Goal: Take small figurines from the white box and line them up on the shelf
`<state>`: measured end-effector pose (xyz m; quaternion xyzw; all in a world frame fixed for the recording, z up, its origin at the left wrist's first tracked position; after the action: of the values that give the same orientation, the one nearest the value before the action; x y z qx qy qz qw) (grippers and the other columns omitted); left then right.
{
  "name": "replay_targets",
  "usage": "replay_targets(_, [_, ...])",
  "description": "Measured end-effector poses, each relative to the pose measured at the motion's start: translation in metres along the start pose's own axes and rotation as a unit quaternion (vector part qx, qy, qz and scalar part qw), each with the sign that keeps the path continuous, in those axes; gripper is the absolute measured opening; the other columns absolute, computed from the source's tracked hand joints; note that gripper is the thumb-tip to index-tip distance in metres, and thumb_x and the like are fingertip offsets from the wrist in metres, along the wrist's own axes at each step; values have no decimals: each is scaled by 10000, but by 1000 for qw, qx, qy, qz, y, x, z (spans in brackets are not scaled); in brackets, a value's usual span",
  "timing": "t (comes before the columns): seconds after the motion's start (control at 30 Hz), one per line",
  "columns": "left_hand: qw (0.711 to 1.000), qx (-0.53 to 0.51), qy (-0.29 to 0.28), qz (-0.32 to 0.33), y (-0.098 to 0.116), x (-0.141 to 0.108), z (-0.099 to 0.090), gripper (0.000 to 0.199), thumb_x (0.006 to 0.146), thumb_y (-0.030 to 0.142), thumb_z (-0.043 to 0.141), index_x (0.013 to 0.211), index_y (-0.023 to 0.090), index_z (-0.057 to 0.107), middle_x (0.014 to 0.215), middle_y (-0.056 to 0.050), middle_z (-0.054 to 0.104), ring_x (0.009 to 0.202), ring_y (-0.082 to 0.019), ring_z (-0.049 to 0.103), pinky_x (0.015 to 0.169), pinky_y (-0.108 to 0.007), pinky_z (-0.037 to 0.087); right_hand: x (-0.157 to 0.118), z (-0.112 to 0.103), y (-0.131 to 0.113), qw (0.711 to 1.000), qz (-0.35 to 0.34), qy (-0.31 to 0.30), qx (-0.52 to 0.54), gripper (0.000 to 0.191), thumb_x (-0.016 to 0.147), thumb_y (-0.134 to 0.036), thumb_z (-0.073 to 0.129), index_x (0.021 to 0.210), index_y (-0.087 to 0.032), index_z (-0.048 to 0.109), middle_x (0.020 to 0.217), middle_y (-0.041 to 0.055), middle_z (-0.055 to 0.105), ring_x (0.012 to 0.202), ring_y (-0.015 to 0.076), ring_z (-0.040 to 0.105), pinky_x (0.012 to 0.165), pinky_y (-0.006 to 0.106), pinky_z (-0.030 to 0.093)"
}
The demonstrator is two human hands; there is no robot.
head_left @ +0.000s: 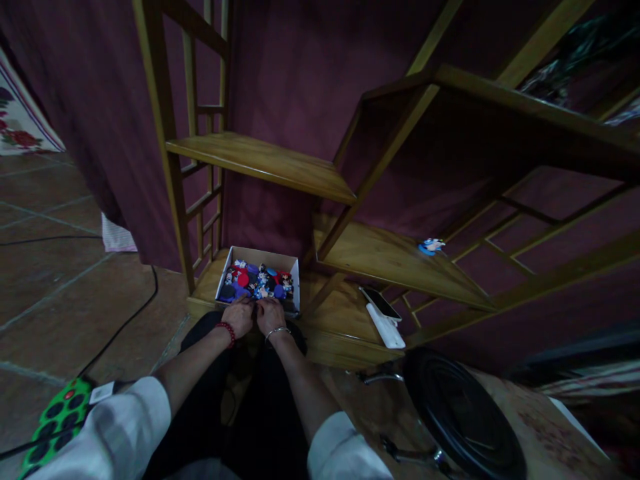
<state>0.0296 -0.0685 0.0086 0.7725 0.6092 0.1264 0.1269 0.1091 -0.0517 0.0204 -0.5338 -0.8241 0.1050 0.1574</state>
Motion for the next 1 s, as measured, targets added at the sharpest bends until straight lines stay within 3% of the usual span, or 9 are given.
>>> replay_targets(0.27, [998, -41, 27, 30, -9, 4, -5, 263, 757, 76, 368, 840, 127, 612, 921, -105, 622, 981, -170, 524, 924, -294, 361, 10, 10, -2, 999, -3, -37, -16, 250, 802, -160, 413, 864, -206, 651, 874, 46, 671, 829, 135, 595, 775, 209, 400])
replay_targets(0.5, [998, -41, 48, 23, -17, 12, -8, 223, 766, 123, 398, 801, 149, 616, 858, -85, 602, 915, -180, 521, 883, -311, 387, 12, 10, 7, 1000, 13, -17, -11, 248, 815, -201, 409, 928, -237, 626, 927, 33, 649, 872, 132, 580, 759, 204, 407])
replay_targets(0.67, [995, -63, 71, -17, -27, 18, -8, 230, 745, 126, 433, 884, 173, 611, 926, -69, 593, 941, -170, 523, 890, -299, 394, 8, 11, 8, 999, 16, -21, -46, 228, 812, -201, 412, 907, -204, 620, 927, 54, 644, 899, 146, 567, 783, 222, 394])
replay_targets(0.83, [986, -91, 100, -100, -41, 22, -7, 253, 741, 141, 444, 942, 181, 593, 1033, -61, 554, 961, -151, 530, 898, -266, 403, 5, 7, 7, 997, 27, -21, -65, 254, 837, -233, 373, 917, -208, 613, 887, 53, 655, 863, 153, 576, 736, 230, 395])
replay_targets(1.0, [982, -90, 105, -130, -49, 24, -3, 227, 743, 165, 447, 906, 170, 605, 1116, -73, 502, 968, -144, 528, 913, -245, 390, 4, 6, 8, 996, 38, -26, -77, 260, 847, -246, 359, 855, -198, 615, 867, 63, 655, 836, 156, 578, 702, 236, 390])
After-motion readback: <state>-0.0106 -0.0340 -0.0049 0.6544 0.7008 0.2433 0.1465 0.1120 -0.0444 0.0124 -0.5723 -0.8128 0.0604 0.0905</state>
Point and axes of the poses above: each hand's wrist, its own x-axis towards the middle knuckle, its own z-axis out of the palm, y = z × x, the point moved 6 cm from there along x, towards the middle knuckle
